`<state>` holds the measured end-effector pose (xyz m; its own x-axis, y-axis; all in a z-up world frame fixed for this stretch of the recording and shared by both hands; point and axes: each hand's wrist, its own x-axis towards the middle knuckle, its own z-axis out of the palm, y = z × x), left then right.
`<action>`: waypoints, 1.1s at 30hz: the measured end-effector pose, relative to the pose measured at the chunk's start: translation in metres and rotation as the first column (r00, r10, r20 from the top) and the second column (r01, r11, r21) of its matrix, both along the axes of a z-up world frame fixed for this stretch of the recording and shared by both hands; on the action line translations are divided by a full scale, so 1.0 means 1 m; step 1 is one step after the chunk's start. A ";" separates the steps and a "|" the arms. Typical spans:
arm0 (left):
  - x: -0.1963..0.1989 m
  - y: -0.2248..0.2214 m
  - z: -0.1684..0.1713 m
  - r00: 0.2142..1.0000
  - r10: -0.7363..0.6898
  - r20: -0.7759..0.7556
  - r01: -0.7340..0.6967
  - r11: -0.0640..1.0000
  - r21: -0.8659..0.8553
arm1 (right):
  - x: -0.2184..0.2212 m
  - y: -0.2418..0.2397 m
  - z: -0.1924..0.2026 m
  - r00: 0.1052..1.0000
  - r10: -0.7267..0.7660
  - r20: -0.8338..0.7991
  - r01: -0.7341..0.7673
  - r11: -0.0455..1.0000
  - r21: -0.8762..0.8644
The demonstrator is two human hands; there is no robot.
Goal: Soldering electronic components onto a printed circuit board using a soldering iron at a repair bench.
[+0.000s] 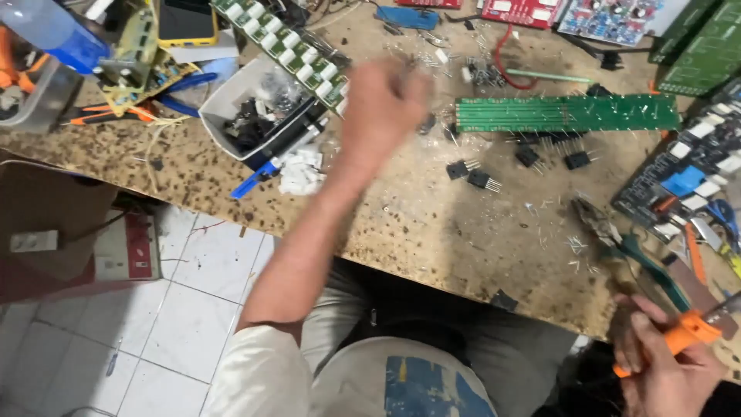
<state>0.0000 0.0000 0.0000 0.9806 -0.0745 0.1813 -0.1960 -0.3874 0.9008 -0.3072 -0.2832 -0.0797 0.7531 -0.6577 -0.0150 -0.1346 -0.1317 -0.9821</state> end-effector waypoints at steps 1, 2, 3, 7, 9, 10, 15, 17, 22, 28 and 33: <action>0.029 0.032 -0.004 1.000 0.003 0.001 -0.003 1.000 0.003 | -0.001 -0.001 -0.001 1.000 0.003 0.001 -0.003 1.000 0.003; 0.057 0.064 -0.008 0.976 0.180 0.121 -0.191 0.977 0.090 | -0.002 -0.002 -0.002 1.000 0.001 0.006 -0.001 1.000 -0.021; 0.085 0.097 -0.011 0.907 0.335 0.256 -0.380 0.912 0.154 | -0.002 -0.004 -0.004 1.000 0.001 0.012 0.000 0.999 -0.044; 0.145 0.194 -0.016 0.874 0.302 0.380 -0.382 0.911 0.157 | 0.003 0.002 -0.005 0.997 -0.045 -0.064 0.035 0.989 -0.142; 0.155 0.193 -0.014 0.863 0.485 -0.141 -0.380 0.807 0.453 | 0.009 0.000 -0.015 1.000 0.015 0.026 -0.018 0.994 0.107; 0.166 0.190 -0.021 0.868 0.479 -0.134 -0.377 0.809 0.451 | 0.013 0.005 -0.013 0.999 0.008 0.033 -0.011 0.994 0.108; 0.220 0.183 -0.069 0.923 0.357 0.142 -0.333 0.561 0.758 | 0.010 0.016 -0.003 0.989 -0.078 -0.128 0.071 0.996 -0.061; 0.227 0.180 -0.069 0.927 0.356 0.117 -0.309 0.549 0.776 | 0.013 0.027 0.011 0.986 -0.095 -0.139 0.090 0.995 -0.042; 0.237 0.158 -0.049 0.897 0.441 -0.020 -0.210 0.468 0.858 | 0.005 0.019 0.000 0.986 -0.113 -0.125 0.121 0.990 0.067; 0.236 0.159 -0.041 0.876 0.466 -0.127 -0.122 0.469 0.875 | 0.006 0.018 -0.007 0.993 -0.073 -0.090 0.082 0.991 0.106; 0.217 0.150 -0.025 0.846 0.494 -0.201 -0.106 0.526 0.844 | 0.010 0.023 -0.001 0.998 -0.041 -0.037 0.046 0.984 0.171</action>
